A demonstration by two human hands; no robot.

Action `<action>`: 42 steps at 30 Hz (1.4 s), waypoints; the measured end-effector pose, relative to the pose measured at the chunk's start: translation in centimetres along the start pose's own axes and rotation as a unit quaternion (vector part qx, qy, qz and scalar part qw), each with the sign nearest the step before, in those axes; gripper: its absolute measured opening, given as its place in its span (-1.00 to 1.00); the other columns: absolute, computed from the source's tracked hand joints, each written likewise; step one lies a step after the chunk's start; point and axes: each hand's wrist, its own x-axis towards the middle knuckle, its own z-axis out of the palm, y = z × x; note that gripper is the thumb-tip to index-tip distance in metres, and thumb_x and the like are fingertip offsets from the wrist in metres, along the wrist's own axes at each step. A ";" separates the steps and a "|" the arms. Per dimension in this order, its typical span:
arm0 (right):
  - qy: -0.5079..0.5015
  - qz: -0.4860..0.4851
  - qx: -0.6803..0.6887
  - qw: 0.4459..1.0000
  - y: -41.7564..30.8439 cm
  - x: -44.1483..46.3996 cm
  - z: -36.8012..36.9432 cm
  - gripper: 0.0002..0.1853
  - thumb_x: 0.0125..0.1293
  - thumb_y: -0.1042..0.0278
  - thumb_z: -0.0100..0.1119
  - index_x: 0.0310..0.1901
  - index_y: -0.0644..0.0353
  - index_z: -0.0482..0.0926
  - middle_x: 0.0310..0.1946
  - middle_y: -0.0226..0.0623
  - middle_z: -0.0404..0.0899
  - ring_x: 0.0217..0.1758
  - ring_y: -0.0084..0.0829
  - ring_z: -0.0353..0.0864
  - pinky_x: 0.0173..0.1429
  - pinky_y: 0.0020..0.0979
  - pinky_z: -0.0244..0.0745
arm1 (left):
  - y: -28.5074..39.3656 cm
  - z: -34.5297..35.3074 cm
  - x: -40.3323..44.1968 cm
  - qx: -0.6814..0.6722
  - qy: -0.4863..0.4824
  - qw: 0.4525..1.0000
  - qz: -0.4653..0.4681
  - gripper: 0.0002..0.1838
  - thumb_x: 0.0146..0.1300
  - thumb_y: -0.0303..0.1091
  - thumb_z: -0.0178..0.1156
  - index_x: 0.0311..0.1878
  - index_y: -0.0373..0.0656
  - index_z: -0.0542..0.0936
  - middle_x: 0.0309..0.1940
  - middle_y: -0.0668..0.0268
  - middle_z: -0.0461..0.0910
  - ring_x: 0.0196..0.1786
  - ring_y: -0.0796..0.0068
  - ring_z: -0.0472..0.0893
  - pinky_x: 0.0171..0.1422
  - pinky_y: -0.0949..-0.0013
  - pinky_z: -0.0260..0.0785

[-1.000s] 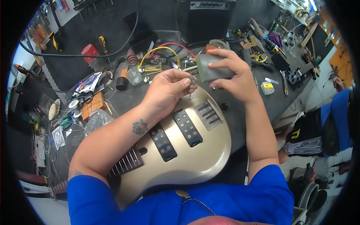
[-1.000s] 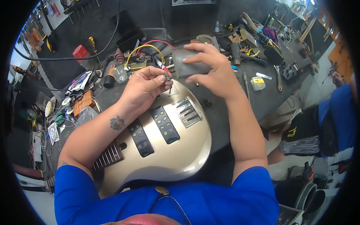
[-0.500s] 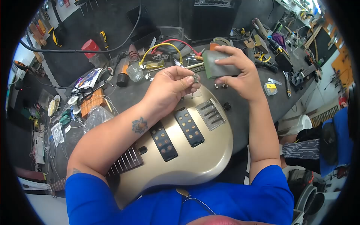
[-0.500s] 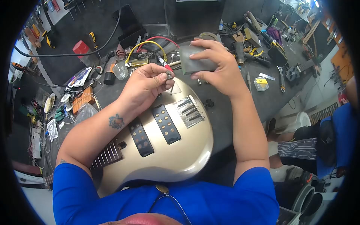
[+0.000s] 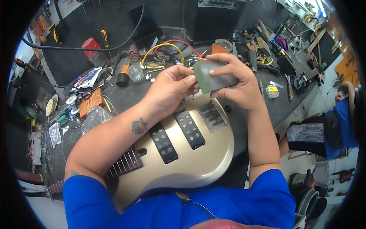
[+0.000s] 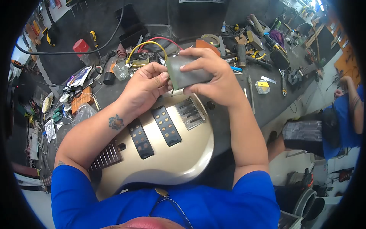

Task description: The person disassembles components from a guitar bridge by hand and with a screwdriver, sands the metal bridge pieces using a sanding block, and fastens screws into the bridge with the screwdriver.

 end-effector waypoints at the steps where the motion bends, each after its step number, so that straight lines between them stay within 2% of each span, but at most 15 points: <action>1: 0.003 0.001 0.007 1.000 0.6 -0.1 -0.2 -0.43 -0.11 0.51 0.78 0.07 0.07 0.89 0.42 -0.16 0.73 0.53 -0.11 0.64 0.62 -0.07 0.49 | -0.1 -0.2 0.1 -0.004 -0.007 1.000 0.000 -0.87 0.61 -0.43 0.41 0.11 -0.17 0.69 -0.04 0.28 0.81 0.01 0.41 0.79 0.25 0.22 0.67; 4: 0.004 -0.012 -0.084 0.996 0.8 0.0 -1.0 -0.40 -0.14 0.46 0.82 0.07 0.12 0.88 0.47 -0.08 0.69 0.55 -0.10 0.65 0.63 -0.07 0.50 | -0.2 -0.5 0.1 -0.001 -0.005 1.000 -0.005 -0.85 0.61 -0.40 0.42 0.12 -0.14 0.70 -0.03 0.30 0.82 0.02 0.43 0.79 0.25 0.23 0.66; 10: -0.011 0.002 -0.024 1.000 0.5 -0.1 -0.3 -0.36 -0.15 0.44 0.82 0.10 0.15 0.88 0.45 -0.07 0.71 0.55 -0.10 0.65 0.63 -0.09 0.50 | -0.1 -0.2 0.0 0.013 0.002 1.000 0.003 -0.88 0.62 -0.46 0.39 0.11 -0.22 0.70 -0.03 0.24 0.81 0.00 0.40 0.80 0.23 0.22 0.69; 11: 0.001 -0.012 -0.098 0.995 0.6 0.0 -0.9 -0.36 -0.16 0.42 0.83 0.10 0.15 0.88 0.43 -0.05 0.73 0.54 -0.08 0.65 0.62 -0.09 0.50 | -0.1 -0.2 0.0 0.011 0.000 1.000 0.003 -0.89 0.63 -0.49 0.37 0.11 -0.25 0.71 -0.03 0.21 0.81 0.00 0.39 0.80 0.23 0.20 0.70; 14: -0.005 -0.031 0.007 0.999 -0.3 0.0 -0.2 -0.37 -0.16 0.43 0.82 0.09 0.14 0.88 0.41 -0.06 0.74 0.52 -0.09 0.67 0.61 -0.09 0.51 | -0.2 0.2 0.0 0.010 0.012 1.000 0.012 -0.90 0.61 -0.51 0.38 0.09 -0.27 0.72 -0.03 0.20 0.82 0.00 0.38 0.81 0.21 0.21 0.71; 18: 0.032 0.007 -0.098 0.995 0.6 0.0 -0.7 -0.38 -0.15 0.42 0.83 0.08 0.12 0.89 0.40 -0.07 0.74 0.50 -0.11 0.68 0.60 -0.08 0.52 | -0.1 -0.3 0.1 -0.002 -0.006 1.000 0.004 -0.90 0.61 -0.52 0.38 0.08 -0.28 0.72 -0.04 0.19 0.82 0.00 0.37 0.82 0.24 0.20 0.72; 22: -0.017 -0.017 -0.024 0.999 -0.9 0.0 -0.1 -0.40 -0.15 0.41 0.83 0.06 0.14 0.89 0.37 -0.17 0.77 0.50 -0.06 0.66 0.58 -0.04 0.52 | -0.2 -0.1 0.0 0.006 0.015 1.000 0.008 -0.89 0.60 -0.52 0.39 0.09 -0.28 0.72 -0.05 0.19 0.82 0.00 0.36 0.82 0.26 0.20 0.72; 24: 0.034 -0.008 -0.114 0.993 -0.1 0.1 -0.5 -0.42 -0.14 0.37 0.85 0.04 0.13 0.90 0.35 -0.19 0.77 0.47 -0.11 0.68 0.55 -0.09 0.54 | -0.2 -0.2 0.0 0.007 0.007 1.000 0.006 -0.88 0.60 -0.52 0.39 0.10 -0.28 0.72 -0.04 0.19 0.82 0.01 0.36 0.82 0.26 0.20 0.72; 26: 0.044 0.008 -0.069 0.997 0.0 -0.3 -1.1 -0.39 -0.13 0.40 0.84 0.08 0.15 0.89 0.37 -0.09 0.75 0.47 -0.14 0.69 0.56 -0.12 0.54 | -0.4 -0.6 0.2 0.000 -0.015 1.000 0.009 -0.88 0.60 -0.51 0.39 0.11 -0.28 0.72 -0.03 0.19 0.82 0.03 0.35 0.83 0.27 0.20 0.72; 29: -0.029 -0.026 -0.047 0.998 -1.1 0.0 -0.2 -0.38 -0.13 0.37 0.85 0.08 0.19 0.87 0.39 -0.11 0.73 0.46 -0.15 0.69 0.56 -0.11 0.54 | -0.2 -0.2 0.1 0.010 0.008 1.000 0.011 -0.88 0.61 -0.51 0.38 0.11 -0.28 0.71 -0.02 0.19 0.82 0.04 0.33 0.83 0.27 0.18 0.72; 32: 0.061 0.032 -0.090 0.994 0.8 -0.3 -0.8 -0.41 -0.16 0.35 0.86 0.03 0.12 0.89 0.36 -0.18 0.76 0.51 -0.12 0.66 0.59 -0.09 0.52 | -0.2 -0.8 0.0 0.015 -0.011 1.000 -0.004 -0.88 0.61 -0.51 0.38 0.11 -0.29 0.71 0.00 0.16 0.82 0.05 0.31 0.83 0.28 0.16 0.72; 34: 0.028 -0.004 0.016 0.999 -0.7 -0.2 -0.1 -0.40 -0.16 0.38 0.84 0.03 0.12 0.87 0.34 -0.16 0.75 0.50 -0.06 0.65 0.60 -0.06 0.50 | 0.1 -0.4 0.1 0.006 -0.015 1.000 0.003 -0.87 0.60 -0.52 0.38 0.12 -0.29 0.71 0.01 0.15 0.82 0.06 0.30 0.83 0.29 0.15 0.72; 36: 0.000 -0.009 -0.023 1.000 -1.1 0.1 0.7 -0.43 -0.15 0.40 0.83 0.01 0.12 0.86 0.36 -0.15 0.73 0.50 -0.04 0.65 0.60 -0.07 0.50 | 0.0 -0.5 -0.1 -0.003 -0.013 1.000 -0.001 -0.86 0.60 -0.52 0.38 0.13 -0.29 0.71 0.02 0.15 0.82 0.06 0.29 0.83 0.30 0.14 0.72; 39: 0.068 0.014 -0.092 0.993 0.3 0.0 -0.3 -0.45 -0.14 0.43 0.81 0.00 0.11 0.86 0.37 -0.17 0.71 0.48 -0.10 0.66 0.56 -0.08 0.52 | 0.1 -0.7 0.1 -0.004 -0.015 1.000 -0.017 -0.85 0.60 -0.52 0.38 0.14 -0.28 0.71 0.04 0.14 0.82 0.07 0.28 0.83 0.31 0.13 0.71; 42: -0.009 -0.045 -0.003 0.999 -1.2 0.1 0.3 -0.46 -0.13 0.43 0.80 0.00 0.12 0.86 0.37 -0.16 0.71 0.49 -0.07 0.65 0.57 -0.07 0.52 | 0.0 -0.4 0.1 0.003 -0.011 1.000 -0.007 -0.84 0.59 -0.50 0.40 0.15 -0.25 0.72 0.04 0.18 0.83 0.07 0.32 0.83 0.32 0.15 0.69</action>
